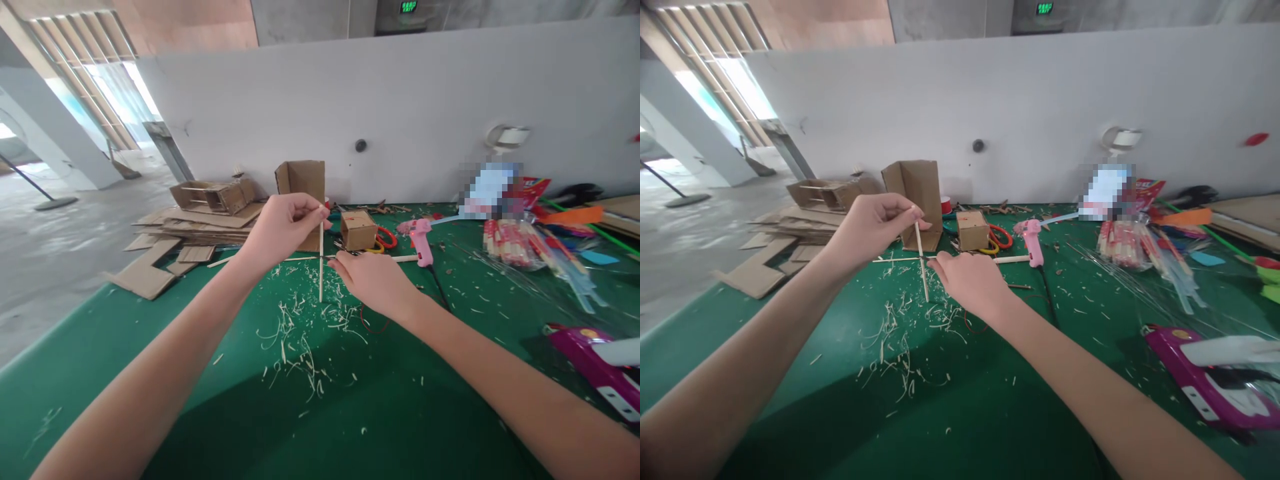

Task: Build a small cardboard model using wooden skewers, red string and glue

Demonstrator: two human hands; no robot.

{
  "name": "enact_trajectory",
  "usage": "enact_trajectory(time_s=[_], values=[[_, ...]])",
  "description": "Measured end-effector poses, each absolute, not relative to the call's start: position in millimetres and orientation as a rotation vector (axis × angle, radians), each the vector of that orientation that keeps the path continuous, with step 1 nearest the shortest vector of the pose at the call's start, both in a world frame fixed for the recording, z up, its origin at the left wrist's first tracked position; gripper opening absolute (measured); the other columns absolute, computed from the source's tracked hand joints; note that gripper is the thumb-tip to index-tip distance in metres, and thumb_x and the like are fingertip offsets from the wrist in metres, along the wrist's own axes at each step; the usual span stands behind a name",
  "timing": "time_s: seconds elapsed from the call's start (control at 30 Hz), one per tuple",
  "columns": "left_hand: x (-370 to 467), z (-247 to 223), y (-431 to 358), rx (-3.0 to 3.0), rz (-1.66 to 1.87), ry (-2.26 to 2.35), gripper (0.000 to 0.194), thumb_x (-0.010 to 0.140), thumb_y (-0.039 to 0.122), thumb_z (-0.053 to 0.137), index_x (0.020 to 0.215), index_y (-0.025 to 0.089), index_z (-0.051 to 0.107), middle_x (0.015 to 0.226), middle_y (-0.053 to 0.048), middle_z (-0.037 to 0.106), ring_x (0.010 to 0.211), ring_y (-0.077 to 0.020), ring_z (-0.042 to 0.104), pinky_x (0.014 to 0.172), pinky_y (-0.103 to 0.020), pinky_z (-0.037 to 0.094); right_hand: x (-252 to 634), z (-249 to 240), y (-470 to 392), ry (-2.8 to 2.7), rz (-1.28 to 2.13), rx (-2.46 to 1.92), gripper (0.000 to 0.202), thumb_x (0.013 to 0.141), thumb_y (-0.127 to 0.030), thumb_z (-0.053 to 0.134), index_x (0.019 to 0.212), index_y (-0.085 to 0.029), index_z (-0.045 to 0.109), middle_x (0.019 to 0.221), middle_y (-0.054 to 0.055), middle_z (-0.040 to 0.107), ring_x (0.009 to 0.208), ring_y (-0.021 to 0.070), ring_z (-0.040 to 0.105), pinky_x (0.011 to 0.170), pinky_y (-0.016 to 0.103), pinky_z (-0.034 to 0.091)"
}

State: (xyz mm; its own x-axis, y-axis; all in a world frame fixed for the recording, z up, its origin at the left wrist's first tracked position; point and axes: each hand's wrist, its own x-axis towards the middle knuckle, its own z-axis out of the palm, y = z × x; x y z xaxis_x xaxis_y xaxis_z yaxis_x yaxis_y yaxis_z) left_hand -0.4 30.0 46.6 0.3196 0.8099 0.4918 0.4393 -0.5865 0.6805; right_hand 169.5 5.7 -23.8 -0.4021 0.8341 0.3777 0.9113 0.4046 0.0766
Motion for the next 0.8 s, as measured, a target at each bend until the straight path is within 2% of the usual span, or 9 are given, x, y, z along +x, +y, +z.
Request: enact_trajectory(time_s=[0.23,0.33,0.4,0.53,0.63,0.73,0.8], values=[[3.1,50.4,23.3,2.161,1.167,1.119,0.015,0.088,0.022,0.056,0.082,0.014,0.068,0.083,-0.006,0.075,0.082,-0.0154,0.07,0.074,-0.026,0.052,170.8,-25.6,0.3,-2.453,-0.305,-1.508,0.044,0.1,-0.04,0.027,0.091,-0.016,0.063,0.067,0.009,0.066,0.054,0.0162,0.057,0.049,0.029,0.02],[3.5,51.5,21.0,2.178,1.144,1.162,0.018,0.088,0.024,0.055,0.085,0.015,0.07,0.084,-0.007,0.076,0.08,-0.0156,0.069,0.07,-0.027,0.051,168.3,-37.5,-2.5,-2.659,-0.211,-1.497,0.039,0.099,-0.036,0.034,0.081,-0.016,0.062,0.059,0.006,0.063,0.046,0.0132,0.052,0.048,0.028,0.022],[2.9,51.5,21.1,2.211,1.137,1.192,0.019,0.088,0.025,0.054,0.087,0.016,0.07,0.084,-0.006,0.076,0.075,-0.015,0.068,0.066,-0.027,0.05,167.4,-42.5,-1.9,-2.626,-0.233,-1.457,0.04,0.1,-0.038,0.031,0.087,-0.017,0.062,0.058,0.005,0.064,0.046,0.0133,0.052,0.048,0.028,0.021],[-0.4,50.5,24.2,2.26,1.126,1.178,0.019,0.089,0.023,0.052,0.089,0.016,0.07,0.085,-0.005,0.076,0.075,-0.0137,0.067,0.068,-0.026,0.05,170.7,-38.8,4.7,-2.308,-0.43,-1.436,0.048,0.101,-0.043,0.018,0.102,-0.017,0.059,0.063,0.005,0.065,0.05,0.015,0.053,0.049,0.029,0.017],[-3.0,50.4,25.6,2.286,1.054,1.102,0.021,0.092,0.024,0.049,0.096,0.016,0.068,0.09,-0.005,0.076,0.083,-0.0138,0.067,0.072,-0.026,0.05,174.1,-33.3,9.6,-2.282,-0.437,-1.346,0.043,0.101,-0.037,0.021,0.101,-0.018,0.059,0.073,0.004,0.067,0.058,0.0137,0.055,0.049,0.029,0.016],[-4.8,51.2,26.1,2.305,0.986,1.039,0.02,0.093,0.024,0.047,0.106,0.018,0.061,0.092,-0.005,0.075,0.078,-0.0124,0.067,0.065,-0.024,0.049,173.5,-28.7,12.0,-2.244,-0.458,-1.29,0.037,0.101,-0.033,0.026,0.101,-0.02,0.061,0.086,0.004,0.067,0.072,0.0141,0.058,0.052,0.029,0.018],[-5.9,51.9,27.0,2.267,0.978,0.994,0.016,0.093,0.023,0.046,0.106,0.018,0.055,0.091,-0.005,0.074,0.072,-0.0117,0.066,0.059,-0.024,0.049,170.7,-26.0,12.5,-2.196,-0.482,-1.295,0.038,0.101,-0.034,0.025,0.103,-0.02,0.061,0.087,0.004,0.067,0.075,0.0143,0.057,0.053,0.03,0.018]])
